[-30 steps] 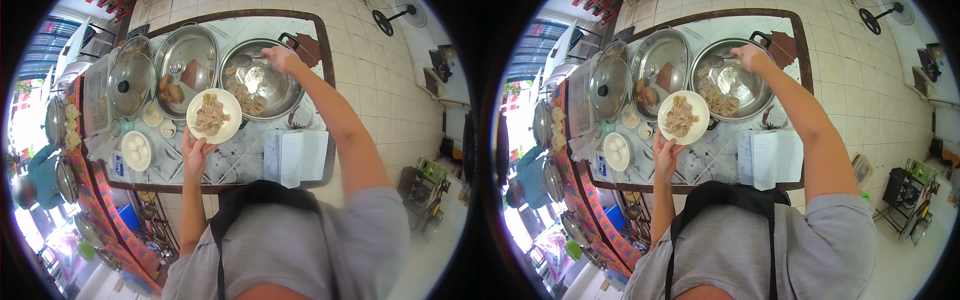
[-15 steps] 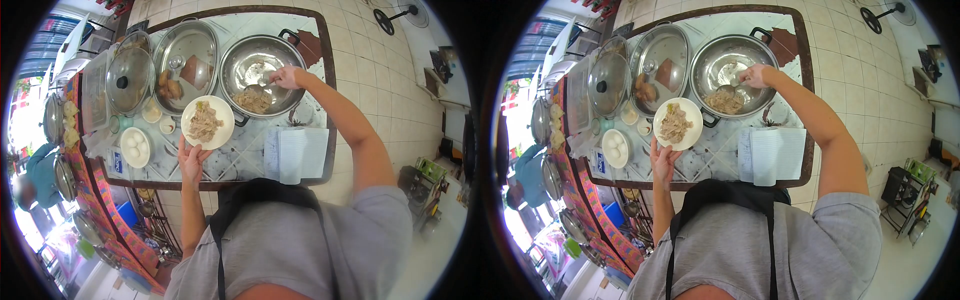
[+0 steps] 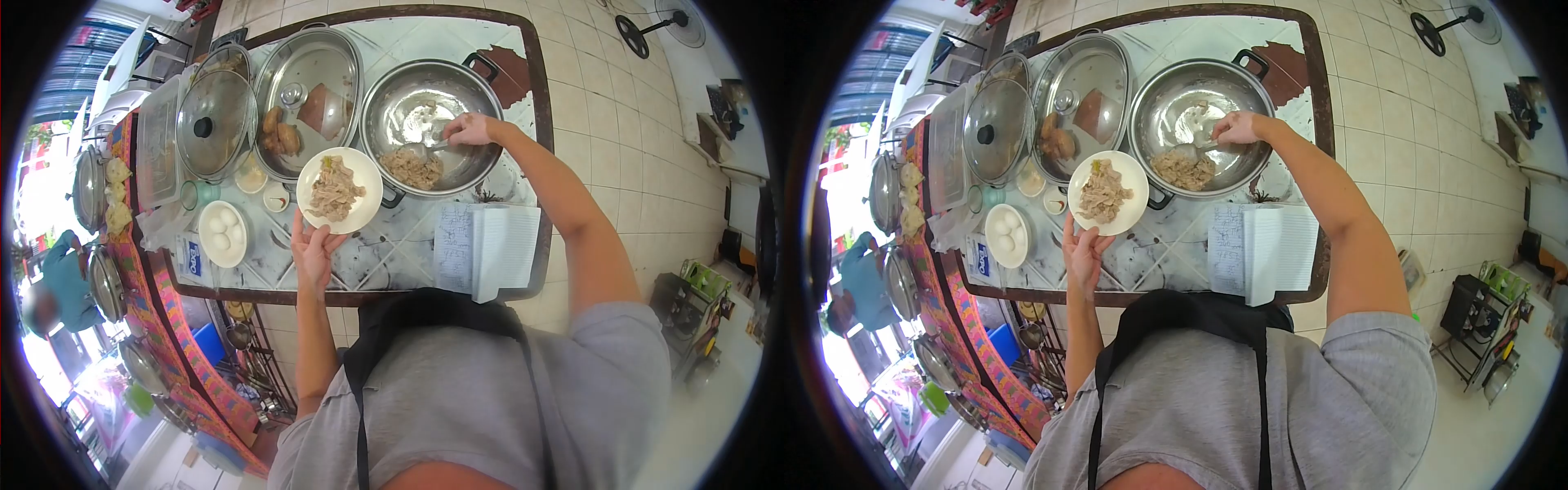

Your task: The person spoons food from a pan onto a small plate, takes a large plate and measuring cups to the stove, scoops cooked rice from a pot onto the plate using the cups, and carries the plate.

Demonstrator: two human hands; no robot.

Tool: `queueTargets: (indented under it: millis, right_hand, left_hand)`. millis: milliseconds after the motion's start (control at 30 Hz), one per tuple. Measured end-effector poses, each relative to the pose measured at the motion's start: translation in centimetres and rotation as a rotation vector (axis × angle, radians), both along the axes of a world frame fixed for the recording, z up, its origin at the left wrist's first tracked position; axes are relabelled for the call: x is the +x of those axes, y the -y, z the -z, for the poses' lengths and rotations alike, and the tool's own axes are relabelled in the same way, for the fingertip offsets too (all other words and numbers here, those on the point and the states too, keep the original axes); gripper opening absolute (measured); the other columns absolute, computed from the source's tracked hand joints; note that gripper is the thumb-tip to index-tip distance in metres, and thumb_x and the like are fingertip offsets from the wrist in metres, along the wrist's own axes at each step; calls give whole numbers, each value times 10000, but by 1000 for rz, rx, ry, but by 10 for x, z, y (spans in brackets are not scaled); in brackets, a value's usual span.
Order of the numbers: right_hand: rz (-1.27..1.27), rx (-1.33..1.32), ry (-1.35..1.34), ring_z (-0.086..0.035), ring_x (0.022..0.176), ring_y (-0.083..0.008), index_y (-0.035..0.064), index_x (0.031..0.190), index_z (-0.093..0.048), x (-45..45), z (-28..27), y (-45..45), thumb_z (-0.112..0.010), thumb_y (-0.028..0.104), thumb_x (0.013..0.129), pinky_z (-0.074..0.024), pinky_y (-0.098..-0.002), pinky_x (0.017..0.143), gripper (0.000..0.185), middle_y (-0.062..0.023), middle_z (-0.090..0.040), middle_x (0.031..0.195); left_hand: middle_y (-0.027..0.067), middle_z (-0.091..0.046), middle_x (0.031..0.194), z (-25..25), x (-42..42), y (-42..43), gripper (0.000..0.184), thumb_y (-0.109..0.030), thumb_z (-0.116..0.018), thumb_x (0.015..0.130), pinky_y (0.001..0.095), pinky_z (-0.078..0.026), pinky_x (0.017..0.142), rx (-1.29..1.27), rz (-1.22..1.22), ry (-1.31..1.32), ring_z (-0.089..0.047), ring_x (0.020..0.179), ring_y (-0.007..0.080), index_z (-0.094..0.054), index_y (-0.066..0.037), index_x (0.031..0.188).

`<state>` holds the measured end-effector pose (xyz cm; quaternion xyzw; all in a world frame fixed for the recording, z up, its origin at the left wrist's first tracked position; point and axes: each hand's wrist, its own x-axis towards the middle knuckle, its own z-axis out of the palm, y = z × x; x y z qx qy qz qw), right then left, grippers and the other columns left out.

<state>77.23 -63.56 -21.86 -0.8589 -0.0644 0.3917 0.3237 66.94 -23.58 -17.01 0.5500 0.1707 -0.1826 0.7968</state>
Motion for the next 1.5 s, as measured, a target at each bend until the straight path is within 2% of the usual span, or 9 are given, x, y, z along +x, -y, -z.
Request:
queueTargets:
  millis: [433,700,833,1000,1067,1167,1233,1333,1500]
  right_hand:
    - [1,16,109,-626,956,-258,185,1031,-681,4,23,-4,-585,368,759,-476,-347,844,341,-98,-679,1019]
    - [118,115,17,-568,742,-118,117,1021,-671,19,2,11,-621,333,775,-463,-269,705,331,-32,-621,820]
    - [212,220,-36,-567,772,-113,116,1008,-667,22,-15,21,-623,315,784,-459,-270,710,303,-22,-625,832]
    - [173,181,176,-505,695,-109,109,950,-661,30,-59,24,-610,296,789,-440,-276,671,252,-8,-579,779]
    - [126,172,205,-546,717,-129,118,970,-663,29,-81,13,-607,323,793,-448,-277,676,276,-20,-612,812]
    - [31,135,307,-573,831,-132,125,1019,-643,8,-110,-19,-610,217,840,-461,-278,772,204,-22,-629,857]
    - [-325,-155,881,-580,861,-177,162,1023,-631,-8,-108,-36,-614,174,827,-476,-320,740,197,-30,-590,857]
    - [-385,-253,1128,-569,905,-220,191,1025,-618,-16,-128,-35,-610,151,811,-483,-357,743,218,-38,-552,865]
    - [-50,-153,981,-601,865,-261,177,1026,-628,-20,-128,-24,-603,158,831,-494,-376,720,197,-50,-606,875]
  left_hand:
    - [231,-570,1196,1,2,-2,689,64,-496,851,357,-608,744,28,-29,-3,-672,932,310,-186,-33,1459]
    - [229,-571,1190,0,7,2,684,65,-489,852,361,-607,742,54,-25,6,-673,925,307,-187,-40,1457]
    - [230,-568,1193,-3,13,8,679,66,-486,851,364,-606,745,55,-21,8,-669,940,310,-188,-36,1453]
    - [232,-571,1187,3,24,18,661,73,-476,850,362,-608,740,37,41,20,-667,941,319,-204,-32,1443]
    - [230,-575,1180,6,28,28,653,75,-474,851,364,-608,743,5,37,9,-669,935,320,-209,-30,1439]
    - [229,-579,1171,7,33,42,640,76,-470,852,368,-608,750,-74,42,1,-670,930,322,-221,-29,1432]
    - [231,-578,1169,5,35,50,629,71,-468,854,382,-606,769,-131,57,-17,-670,930,324,-231,-39,1426]
    - [226,-576,1177,2,35,55,628,65,-467,857,387,-602,780,-136,70,7,-666,945,323,-231,-47,1428]
    - [219,-564,1202,-1,34,51,633,60,-463,862,386,-600,787,-101,68,16,-660,970,318,-221,-49,1436]
